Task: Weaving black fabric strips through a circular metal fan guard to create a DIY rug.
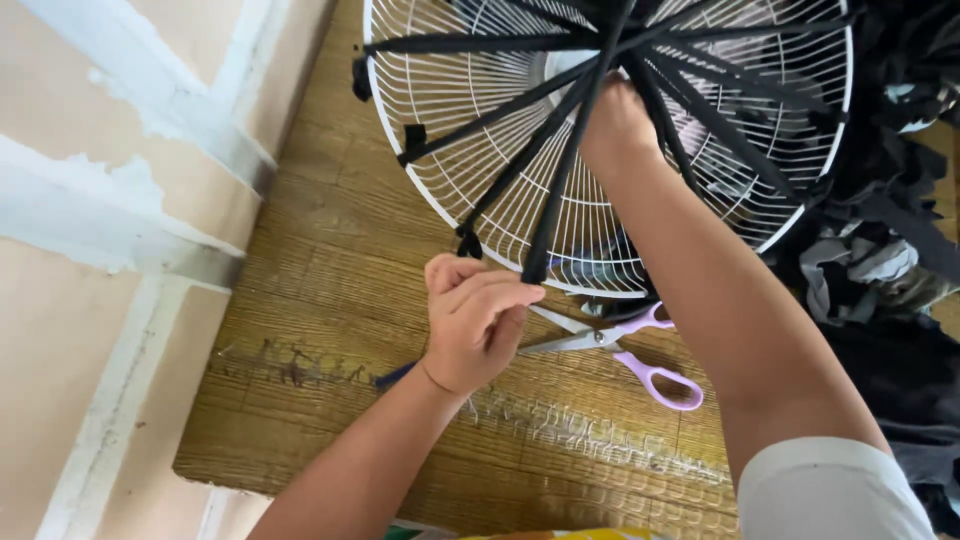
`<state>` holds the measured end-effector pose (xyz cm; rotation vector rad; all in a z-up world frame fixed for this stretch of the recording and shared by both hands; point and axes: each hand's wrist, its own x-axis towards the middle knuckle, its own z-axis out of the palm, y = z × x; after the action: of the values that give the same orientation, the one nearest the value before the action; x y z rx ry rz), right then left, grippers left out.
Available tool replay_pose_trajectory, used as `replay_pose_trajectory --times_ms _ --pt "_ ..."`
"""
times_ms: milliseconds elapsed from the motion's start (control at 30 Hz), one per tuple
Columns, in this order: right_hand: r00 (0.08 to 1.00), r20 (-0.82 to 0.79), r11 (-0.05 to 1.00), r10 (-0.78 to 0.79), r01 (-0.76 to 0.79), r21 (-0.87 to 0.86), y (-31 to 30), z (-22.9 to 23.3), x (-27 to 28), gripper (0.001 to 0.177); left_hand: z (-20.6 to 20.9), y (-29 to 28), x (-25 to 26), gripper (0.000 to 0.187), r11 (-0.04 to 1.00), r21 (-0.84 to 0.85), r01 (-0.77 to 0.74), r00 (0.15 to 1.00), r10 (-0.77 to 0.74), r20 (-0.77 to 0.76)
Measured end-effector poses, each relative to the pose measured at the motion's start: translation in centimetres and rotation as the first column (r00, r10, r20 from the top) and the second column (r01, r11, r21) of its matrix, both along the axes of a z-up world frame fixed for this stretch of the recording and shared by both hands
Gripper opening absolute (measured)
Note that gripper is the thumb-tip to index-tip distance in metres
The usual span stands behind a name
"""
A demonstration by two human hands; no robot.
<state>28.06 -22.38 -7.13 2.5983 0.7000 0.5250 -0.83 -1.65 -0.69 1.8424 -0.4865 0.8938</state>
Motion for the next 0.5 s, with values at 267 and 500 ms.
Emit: replay_pose_trajectory --times_ms 267,500 --pt "0.719 -0.652 0.738 0.243 0.300 0.605 2.2 10.2 -9.8 0.017 0.5 0.1 -0.3 0.023 0.996 0.056 -0.065 0.998 0.065 -0.005" --pt "0.086 -0.982 0.776 0.169 0.603 0.187 2.5 14.1 -15.3 0.027 0.6 0.2 0.0 0.017 0.998 0.031 -0.062 0.998 0.063 -0.021"
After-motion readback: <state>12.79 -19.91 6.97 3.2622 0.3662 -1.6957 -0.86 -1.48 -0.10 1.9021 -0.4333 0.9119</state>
